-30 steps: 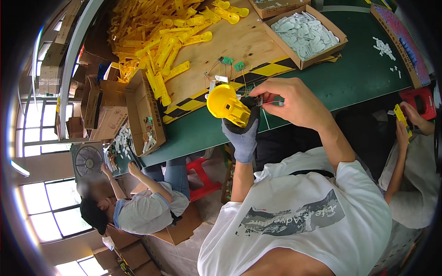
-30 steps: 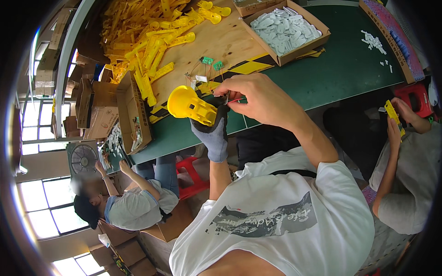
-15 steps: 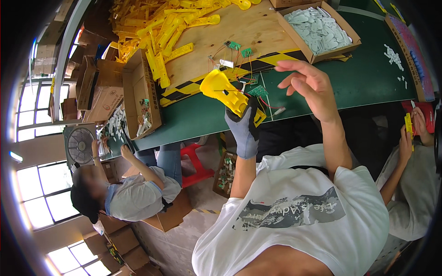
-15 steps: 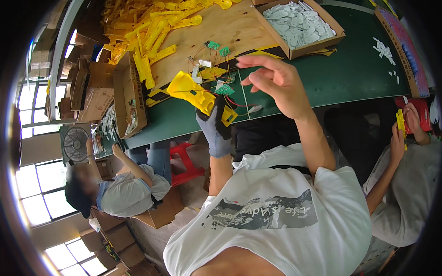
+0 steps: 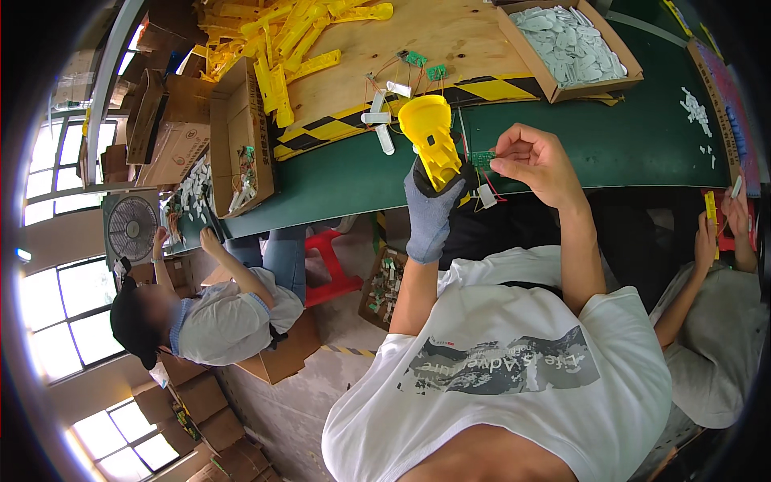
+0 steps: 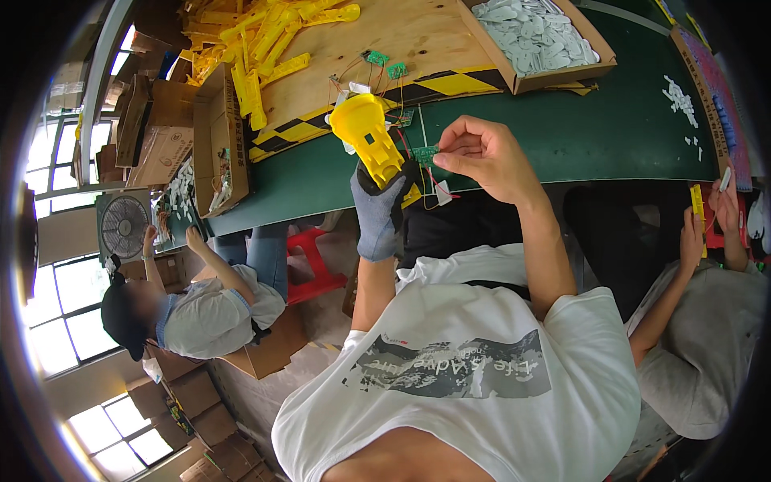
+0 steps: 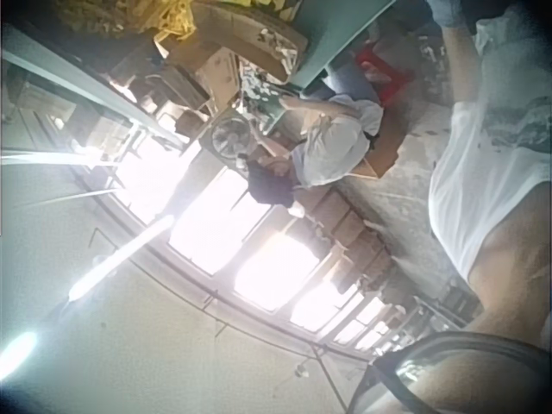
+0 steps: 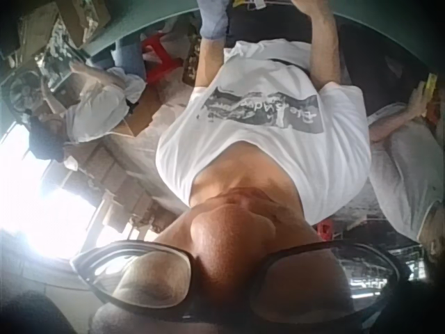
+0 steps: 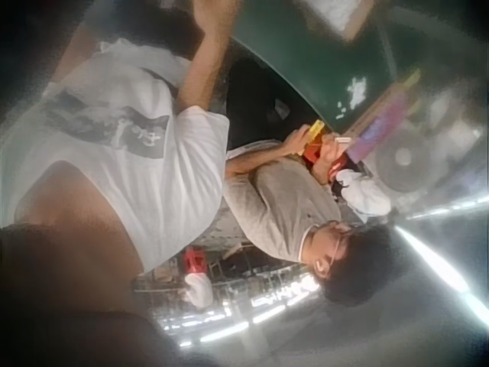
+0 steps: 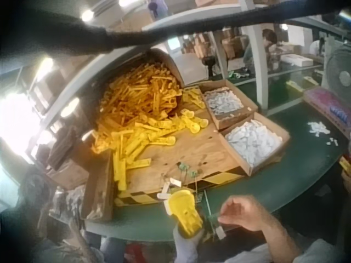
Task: The person assembles electronic circuit boards into yellow plastic housings by hand, connecting wires and white plastic components.
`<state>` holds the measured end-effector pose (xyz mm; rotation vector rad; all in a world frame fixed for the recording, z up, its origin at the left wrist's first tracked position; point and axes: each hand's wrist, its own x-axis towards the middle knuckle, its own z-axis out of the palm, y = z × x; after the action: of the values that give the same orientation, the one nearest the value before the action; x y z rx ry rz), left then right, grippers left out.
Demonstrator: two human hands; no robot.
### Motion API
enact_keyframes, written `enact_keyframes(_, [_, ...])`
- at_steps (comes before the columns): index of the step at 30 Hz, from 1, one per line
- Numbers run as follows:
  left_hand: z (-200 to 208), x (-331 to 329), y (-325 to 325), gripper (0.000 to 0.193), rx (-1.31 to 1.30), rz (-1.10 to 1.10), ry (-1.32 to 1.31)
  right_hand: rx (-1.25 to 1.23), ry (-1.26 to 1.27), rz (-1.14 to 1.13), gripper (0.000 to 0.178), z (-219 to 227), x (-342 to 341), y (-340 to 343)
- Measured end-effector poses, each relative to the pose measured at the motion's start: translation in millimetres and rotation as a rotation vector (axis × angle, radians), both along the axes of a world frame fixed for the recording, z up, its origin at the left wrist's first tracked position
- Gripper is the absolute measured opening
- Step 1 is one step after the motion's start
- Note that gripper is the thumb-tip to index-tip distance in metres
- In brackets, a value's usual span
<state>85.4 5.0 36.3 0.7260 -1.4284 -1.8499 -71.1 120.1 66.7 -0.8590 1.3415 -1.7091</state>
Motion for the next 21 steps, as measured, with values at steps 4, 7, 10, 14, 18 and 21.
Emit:
enact_keyframes(4, [7,0,1,0.048,-0.050,-0.071,-0.069,0.077,-0.071,0.089,0.021,-7,-5,3])
enact_keyframes(7, [15,3,4,0.045,-0.109,-0.080,-0.084,0.106,-0.099,0.129,0.021,-9,-7,2])
enact_keyframes(10, [20,3,3,0.038,-0.309,-0.105,-0.120,0.168,-0.056,0.141,0.018,-10,-10,4])
enact_keyframes(14, [8,4,-6,0.045,-0.330,-0.159,-0.155,0.146,-0.007,0.138,0.012,-14,-10,7])
enact_keyframes(18, [-1,-5,-9,0.063,0.356,-0.330,0.303,0.111,-0.014,0.100,0.010,-10,-12,10])
enact_keyframes(21, [-30,-18,-12,0.045,0.359,-0.292,0.209,0.124,-0.010,0.113,0.011,-2,-8,4])
